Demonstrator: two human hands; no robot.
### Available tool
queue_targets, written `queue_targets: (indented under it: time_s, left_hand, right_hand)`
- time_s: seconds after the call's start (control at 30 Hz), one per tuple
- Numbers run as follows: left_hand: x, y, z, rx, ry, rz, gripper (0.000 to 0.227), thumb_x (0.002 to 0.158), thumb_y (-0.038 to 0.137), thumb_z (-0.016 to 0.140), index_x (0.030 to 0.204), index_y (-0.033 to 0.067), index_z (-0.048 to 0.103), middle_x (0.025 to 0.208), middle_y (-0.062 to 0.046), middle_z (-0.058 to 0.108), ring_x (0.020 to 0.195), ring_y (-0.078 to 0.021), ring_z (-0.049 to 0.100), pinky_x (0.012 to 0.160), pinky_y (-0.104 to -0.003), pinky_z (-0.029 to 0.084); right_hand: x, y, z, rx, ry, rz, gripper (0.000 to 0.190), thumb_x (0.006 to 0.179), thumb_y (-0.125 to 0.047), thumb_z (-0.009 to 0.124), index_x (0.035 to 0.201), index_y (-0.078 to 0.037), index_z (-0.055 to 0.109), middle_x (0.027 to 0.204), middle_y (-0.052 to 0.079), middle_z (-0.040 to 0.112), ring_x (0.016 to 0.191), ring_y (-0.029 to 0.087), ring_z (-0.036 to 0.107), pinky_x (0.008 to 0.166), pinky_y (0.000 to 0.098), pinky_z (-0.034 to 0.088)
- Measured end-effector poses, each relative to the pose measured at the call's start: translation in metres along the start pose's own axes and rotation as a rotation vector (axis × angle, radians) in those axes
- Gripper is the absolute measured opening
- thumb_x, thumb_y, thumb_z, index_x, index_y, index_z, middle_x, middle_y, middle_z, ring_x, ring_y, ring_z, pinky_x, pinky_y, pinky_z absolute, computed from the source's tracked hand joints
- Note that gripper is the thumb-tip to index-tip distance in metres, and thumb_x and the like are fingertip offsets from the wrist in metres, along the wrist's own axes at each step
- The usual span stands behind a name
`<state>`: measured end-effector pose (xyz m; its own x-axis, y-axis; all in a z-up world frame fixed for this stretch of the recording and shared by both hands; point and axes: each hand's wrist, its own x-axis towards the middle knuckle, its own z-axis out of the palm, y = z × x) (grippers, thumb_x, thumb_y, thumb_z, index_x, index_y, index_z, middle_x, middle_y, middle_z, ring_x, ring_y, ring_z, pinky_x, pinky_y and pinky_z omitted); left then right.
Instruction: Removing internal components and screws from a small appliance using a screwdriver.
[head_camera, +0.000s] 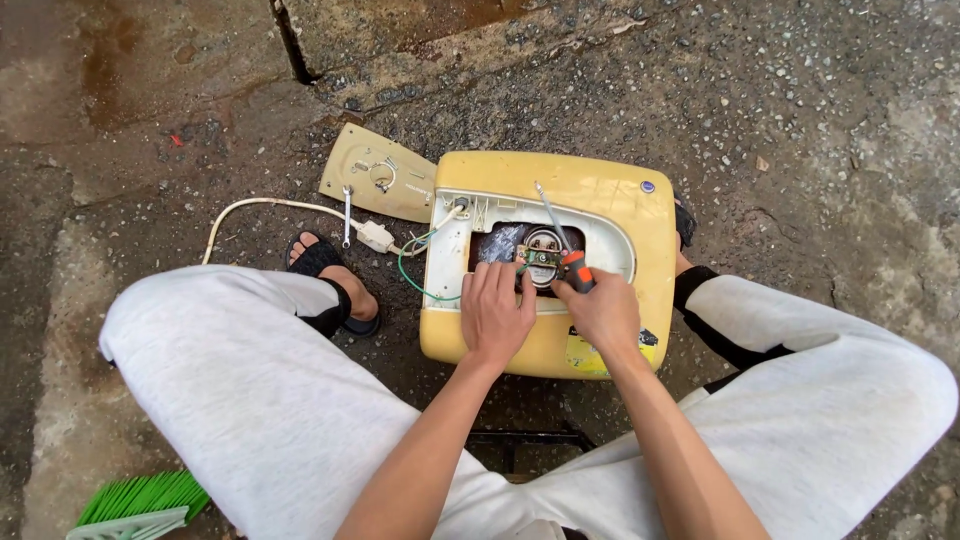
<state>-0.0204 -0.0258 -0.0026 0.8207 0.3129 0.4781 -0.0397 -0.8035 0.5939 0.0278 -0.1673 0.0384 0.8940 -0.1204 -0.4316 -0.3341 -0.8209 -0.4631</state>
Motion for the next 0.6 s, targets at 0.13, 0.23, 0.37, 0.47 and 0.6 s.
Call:
queue_targets:
  time_s: [0.13,0.23,0.37,0.47,0.6]
  left_hand:
    - [0.0,0.0,0.002,0.011,-0.006,0.005,0.006,0.092,0.014,0.066,0.089,0.0096,0.066,0.072,-0.001,0.055,0.074,-0.0227,0.059,0.066,-0.035,0.044]
    - [0.0,0.0,0.001,0.005,-0.002,0.006,0.005,0.092,0.013,0.065,0.089,0.009,0.067,0.074,-0.002,0.055,0.076,-0.0232,0.059,0.067,-0.035,0.044]
    - [-0.001,-0.002,0.004,-0.004,0.012,0.012,0.006,0.091,0.013,0.066,0.087,0.0088,0.066,0.072,-0.001,0.053,0.074,-0.0213,0.057,0.067,-0.034,0.044]
    - [-0.002,-0.002,0.006,0.003,0.017,0.017,0.005,0.09,0.013,0.066,0.088,0.0086,0.066,0.073,-0.002,0.054,0.075,-0.0224,0.058,0.067,-0.034,0.045]
    - [-0.003,-0.007,0.008,0.007,0.0,0.01,0.007,0.092,0.015,0.065,0.09,0.0085,0.066,0.074,-0.003,0.054,0.076,-0.0226,0.058,0.067,-0.035,0.044]
  right_hand:
    - [0.001,-0.011,-0.006,-0.075,0.053,-0.054,0.022,0.082,-0.029,0.079,0.082,-0.007,0.076,0.047,0.001,0.051,0.038,0.016,0.052,0.041,0.0289,0.041]
    - [-0.002,-0.021,-0.012,-0.145,0.07,-0.108,0.02,0.083,-0.022,0.076,0.075,-0.005,0.069,0.046,0.002,0.048,0.039,0.018,0.053,0.045,0.0305,0.045]
    - [-0.003,-0.027,-0.009,-0.231,0.096,-0.192,0.024,0.084,-0.022,0.075,0.071,-0.005,0.065,0.045,0.002,0.046,0.038,0.02,0.053,0.045,0.0337,0.045]
    - [-0.001,-0.023,-0.007,-0.225,0.078,-0.179,0.024,0.082,-0.024,0.077,0.072,-0.005,0.067,0.047,0.004,0.051,0.041,0.021,0.056,0.048,0.0361,0.048]
    - [0.007,-0.013,-0.006,-0.066,0.085,-0.109,0.03,0.081,-0.032,0.08,0.072,-0.005,0.068,0.047,0.005,0.049,0.04,0.021,0.053,0.046,0.0357,0.044]
